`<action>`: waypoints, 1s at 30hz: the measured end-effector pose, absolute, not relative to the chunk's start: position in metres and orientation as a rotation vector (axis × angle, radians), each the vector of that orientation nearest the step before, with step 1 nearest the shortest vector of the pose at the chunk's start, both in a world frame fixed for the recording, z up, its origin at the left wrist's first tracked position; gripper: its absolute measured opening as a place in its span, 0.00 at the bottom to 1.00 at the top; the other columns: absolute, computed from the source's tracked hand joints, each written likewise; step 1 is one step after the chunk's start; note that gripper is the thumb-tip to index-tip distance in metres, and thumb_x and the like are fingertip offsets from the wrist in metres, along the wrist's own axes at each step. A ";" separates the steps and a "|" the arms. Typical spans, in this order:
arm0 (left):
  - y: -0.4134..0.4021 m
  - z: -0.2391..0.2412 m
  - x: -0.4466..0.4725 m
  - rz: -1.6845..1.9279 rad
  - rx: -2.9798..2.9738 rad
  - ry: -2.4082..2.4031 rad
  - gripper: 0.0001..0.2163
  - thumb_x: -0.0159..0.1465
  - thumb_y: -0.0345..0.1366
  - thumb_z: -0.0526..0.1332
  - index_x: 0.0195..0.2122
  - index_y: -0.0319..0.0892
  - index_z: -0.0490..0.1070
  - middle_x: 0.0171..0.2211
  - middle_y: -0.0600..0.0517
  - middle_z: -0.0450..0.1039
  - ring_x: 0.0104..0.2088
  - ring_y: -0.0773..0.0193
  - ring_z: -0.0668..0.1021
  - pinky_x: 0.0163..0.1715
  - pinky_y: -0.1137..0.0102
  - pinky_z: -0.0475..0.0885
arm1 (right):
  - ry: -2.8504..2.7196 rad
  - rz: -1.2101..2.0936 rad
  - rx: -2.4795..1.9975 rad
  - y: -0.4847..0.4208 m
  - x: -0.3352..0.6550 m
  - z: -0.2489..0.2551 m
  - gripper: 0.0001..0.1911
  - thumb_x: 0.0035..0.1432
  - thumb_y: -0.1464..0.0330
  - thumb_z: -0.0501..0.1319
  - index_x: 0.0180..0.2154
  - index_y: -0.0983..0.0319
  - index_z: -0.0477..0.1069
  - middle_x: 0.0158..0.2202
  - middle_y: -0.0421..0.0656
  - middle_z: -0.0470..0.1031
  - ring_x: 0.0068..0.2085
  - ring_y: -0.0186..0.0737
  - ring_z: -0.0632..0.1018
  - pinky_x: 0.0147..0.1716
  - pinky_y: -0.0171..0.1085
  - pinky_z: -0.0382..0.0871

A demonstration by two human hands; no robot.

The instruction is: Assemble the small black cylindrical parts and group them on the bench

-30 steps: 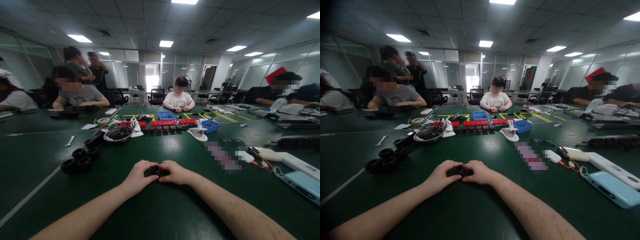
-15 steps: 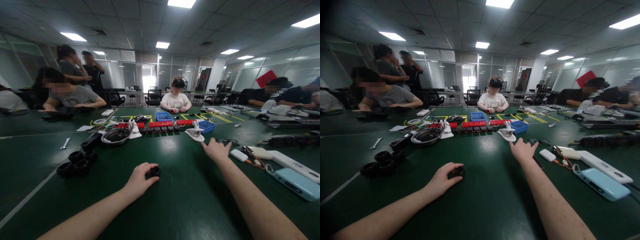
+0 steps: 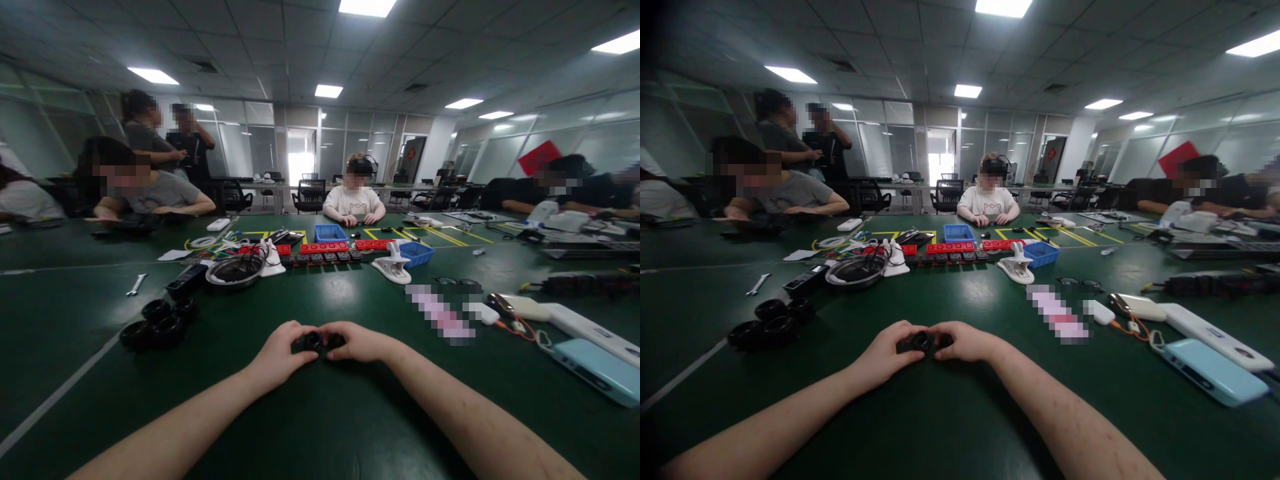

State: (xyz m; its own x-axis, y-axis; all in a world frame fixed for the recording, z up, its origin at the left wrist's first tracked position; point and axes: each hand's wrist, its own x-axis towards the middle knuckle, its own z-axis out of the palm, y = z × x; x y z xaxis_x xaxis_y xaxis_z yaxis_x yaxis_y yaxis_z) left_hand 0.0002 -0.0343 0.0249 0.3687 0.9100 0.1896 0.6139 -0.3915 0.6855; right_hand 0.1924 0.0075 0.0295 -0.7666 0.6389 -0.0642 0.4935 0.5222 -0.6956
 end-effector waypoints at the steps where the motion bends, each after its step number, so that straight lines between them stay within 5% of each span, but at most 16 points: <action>1: -0.033 0.025 0.000 0.752 2.113 1.307 0.15 0.52 0.33 0.62 0.43 0.46 0.70 0.34 0.52 0.68 0.37 0.60 0.71 0.38 0.68 0.65 | -2.588 1.056 -0.952 0.010 0.193 0.028 0.16 0.47 0.73 0.62 0.41 0.63 0.67 0.33 0.38 0.70 0.32 0.32 0.71 0.30 0.29 0.63; 5: -0.031 0.024 -0.001 0.734 2.085 1.306 0.14 0.51 0.34 0.62 0.41 0.46 0.71 0.33 0.53 0.68 0.34 0.61 0.71 0.34 0.70 0.65 | -2.589 0.853 -1.083 0.012 0.189 0.021 0.09 0.45 0.68 0.65 0.31 0.63 0.68 0.27 0.35 0.69 0.28 0.31 0.69 0.26 0.29 0.60; 15: -0.034 0.015 0.007 0.905 2.031 1.601 0.13 0.52 0.34 0.61 0.39 0.41 0.69 0.34 0.50 0.67 0.32 0.60 0.70 0.33 0.67 0.66 | -2.414 0.324 -1.362 -0.006 0.160 0.005 0.25 0.45 0.50 0.59 0.34 0.64 0.66 0.33 0.47 0.69 0.37 0.46 0.67 0.38 0.44 0.56; 18: -0.035 0.020 0.004 0.833 2.077 1.476 0.14 0.53 0.35 0.60 0.41 0.43 0.69 0.34 0.51 0.68 0.34 0.59 0.71 0.35 0.67 0.67 | -2.520 0.394 -1.199 -0.001 0.169 0.009 0.27 0.41 0.51 0.63 0.38 0.63 0.67 0.35 0.45 0.68 0.37 0.44 0.67 0.37 0.40 0.58; 24: -0.035 0.031 -0.002 0.696 2.110 1.253 0.15 0.53 0.34 0.61 0.43 0.45 0.70 0.34 0.53 0.68 0.35 0.62 0.71 0.35 0.70 0.66 | -2.683 0.667 -0.911 0.012 0.187 0.019 0.15 0.43 0.63 0.66 0.34 0.63 0.71 0.32 0.39 0.68 0.34 0.36 0.68 0.33 0.32 0.59; 30: -0.036 0.024 0.004 0.747 2.023 1.401 0.13 0.50 0.35 0.62 0.39 0.42 0.71 0.33 0.52 0.68 0.33 0.60 0.71 0.32 0.69 0.66 | -2.628 0.458 -1.161 0.004 0.173 0.013 0.18 0.41 0.56 0.66 0.29 0.63 0.69 0.28 0.39 0.68 0.32 0.37 0.69 0.29 0.33 0.58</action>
